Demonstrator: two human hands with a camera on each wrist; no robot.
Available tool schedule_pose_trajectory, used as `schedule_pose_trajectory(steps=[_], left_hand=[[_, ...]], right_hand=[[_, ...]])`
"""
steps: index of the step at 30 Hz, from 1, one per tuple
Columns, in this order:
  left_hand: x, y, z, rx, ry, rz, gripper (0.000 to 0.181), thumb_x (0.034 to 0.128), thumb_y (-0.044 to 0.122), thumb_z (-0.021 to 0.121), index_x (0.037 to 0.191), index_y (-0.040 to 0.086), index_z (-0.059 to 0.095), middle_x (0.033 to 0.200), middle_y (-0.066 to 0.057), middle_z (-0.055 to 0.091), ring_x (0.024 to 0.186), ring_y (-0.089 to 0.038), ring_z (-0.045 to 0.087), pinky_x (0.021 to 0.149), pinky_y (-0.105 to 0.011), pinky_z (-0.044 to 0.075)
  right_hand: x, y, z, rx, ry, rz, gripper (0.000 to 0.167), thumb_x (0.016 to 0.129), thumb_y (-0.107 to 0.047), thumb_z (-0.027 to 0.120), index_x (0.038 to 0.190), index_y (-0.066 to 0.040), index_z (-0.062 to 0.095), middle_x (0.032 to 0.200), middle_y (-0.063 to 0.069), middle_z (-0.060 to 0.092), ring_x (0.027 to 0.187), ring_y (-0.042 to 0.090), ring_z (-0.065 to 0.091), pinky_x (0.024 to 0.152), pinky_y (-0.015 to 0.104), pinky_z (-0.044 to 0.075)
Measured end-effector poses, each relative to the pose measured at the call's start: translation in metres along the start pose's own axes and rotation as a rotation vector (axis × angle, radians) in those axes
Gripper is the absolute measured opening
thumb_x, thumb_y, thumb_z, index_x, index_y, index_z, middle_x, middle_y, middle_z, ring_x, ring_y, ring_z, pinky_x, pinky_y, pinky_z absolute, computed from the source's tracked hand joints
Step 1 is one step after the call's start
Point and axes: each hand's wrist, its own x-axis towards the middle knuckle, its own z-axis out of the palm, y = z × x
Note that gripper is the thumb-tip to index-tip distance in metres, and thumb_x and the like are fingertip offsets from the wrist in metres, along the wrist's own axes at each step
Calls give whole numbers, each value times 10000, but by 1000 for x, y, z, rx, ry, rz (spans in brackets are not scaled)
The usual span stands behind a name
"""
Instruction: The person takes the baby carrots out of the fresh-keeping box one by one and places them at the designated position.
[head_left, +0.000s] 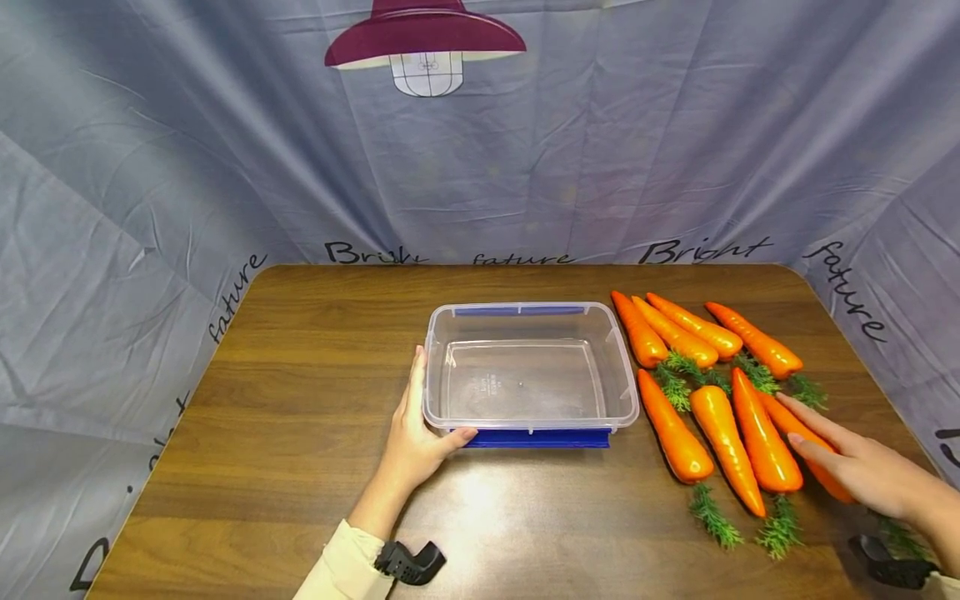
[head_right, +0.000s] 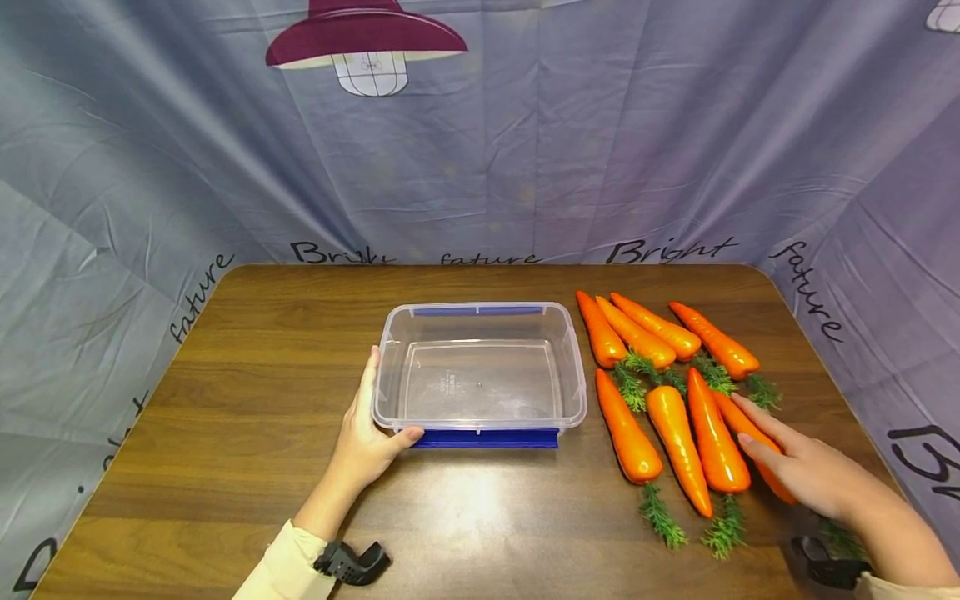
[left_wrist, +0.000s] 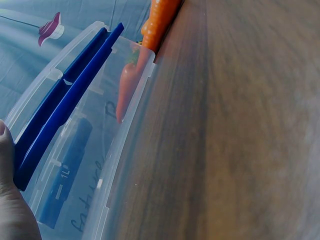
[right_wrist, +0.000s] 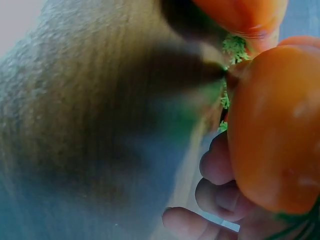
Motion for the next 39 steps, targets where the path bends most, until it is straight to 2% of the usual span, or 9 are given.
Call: schedule_pose_trajectory(steps=[6, 9, 15, 22, 25, 30, 34, 36, 39], left_hand=[[0, 1, -1, -3, -8, -12, 1225, 704, 733, 736, 1610, 174, 130, 1656, -90, 229, 1471, -273, 345, 1176, -452, 337], [0, 2, -1, -5, -6, -8, 1212, 709, 756, 709, 1610, 187, 132, 1655, -103, 227, 1473, -284, 342, 1170, -477, 339], [1, 2, -1, -17, -5, -3, 1220, 705, 707, 756, 1607, 162, 143, 1655, -112, 223, 1474, -293, 338, 1182, -434, 332], [1, 2, -1, -19, -19, -25, 1214, 701, 668, 787, 1612, 238, 109, 1662, -94, 209, 1484, -262, 319, 1180, -466, 322], [1, 2, -1, -25, -22, -25, 1218, 703, 657, 792, 1613, 216, 114, 1662, -95, 207, 1485, -264, 317, 1172, -494, 324], [1, 2, 0, -21, -18, -13, 1219, 708, 738, 728, 1610, 175, 131, 1662, -91, 208, 1483, -283, 321, 1165, -516, 331], [0, 2, 0, -17, -12, -11, 1204, 704, 777, 690, 1612, 241, 109, 1659, -106, 213, 1480, -295, 325, 1161, -526, 334], [0, 2, -1, -14, -10, -10, 1198, 704, 788, 677, 1612, 262, 99, 1658, -112, 215, 1478, -299, 329, 1160, -526, 336], [0, 1, 0, -7, -4, 2, 1194, 708, 802, 655, 1612, 256, 98, 1652, -127, 225, 1471, -304, 341, 1158, -508, 343]], right_hand=[[2, 4, 2, -48, -11, 21, 713, 1064, -532, 230, 1588, -187, -108, 1543, 422, 82, 1252, 733, 226, 838, 765, 337], [3, 6, 3, -67, -16, 12, 696, 1071, -509, 216, 1583, -188, -130, 1536, 429, 92, 1236, 739, 251, 821, 766, 356], [6, 11, 9, -83, -22, -14, 693, 1074, -505, 206, 1571, -213, -178, 1539, 429, 91, 1231, 731, 289, 795, 748, 386], [5, 11, 13, -127, -3, -6, 667, 1076, -493, 178, 1570, -222, -179, 1462, 470, 235, 1091, 716, 469, 715, 709, 442], [3, 9, 13, -149, 16, -14, 649, 1083, -462, 172, 1573, -207, -168, 1438, 474, 271, 1044, 697, 516, 707, 701, 451], [1, 5, 13, -189, 15, 0, 630, 1084, -447, 124, 1562, -194, -200, 1426, 473, 288, 1001, 663, 563, 692, 692, 460], [1, 3, 11, -223, -18, 53, 639, 1073, -478, 67, 1533, -178, -259, 1387, 492, 330, 985, 650, 572, 682, 675, 465], [1, 3, 11, -259, -3, 76, 651, 1068, -498, 68, 1533, -175, -251, 1347, 505, 372, 1002, 665, 545, 670, 668, 460], [-1, 2, 12, -316, 52, 84, 657, 1065, -518, 92, 1556, -191, -195, 1354, 478, 400, 1077, 699, 450, 722, 715, 424]])
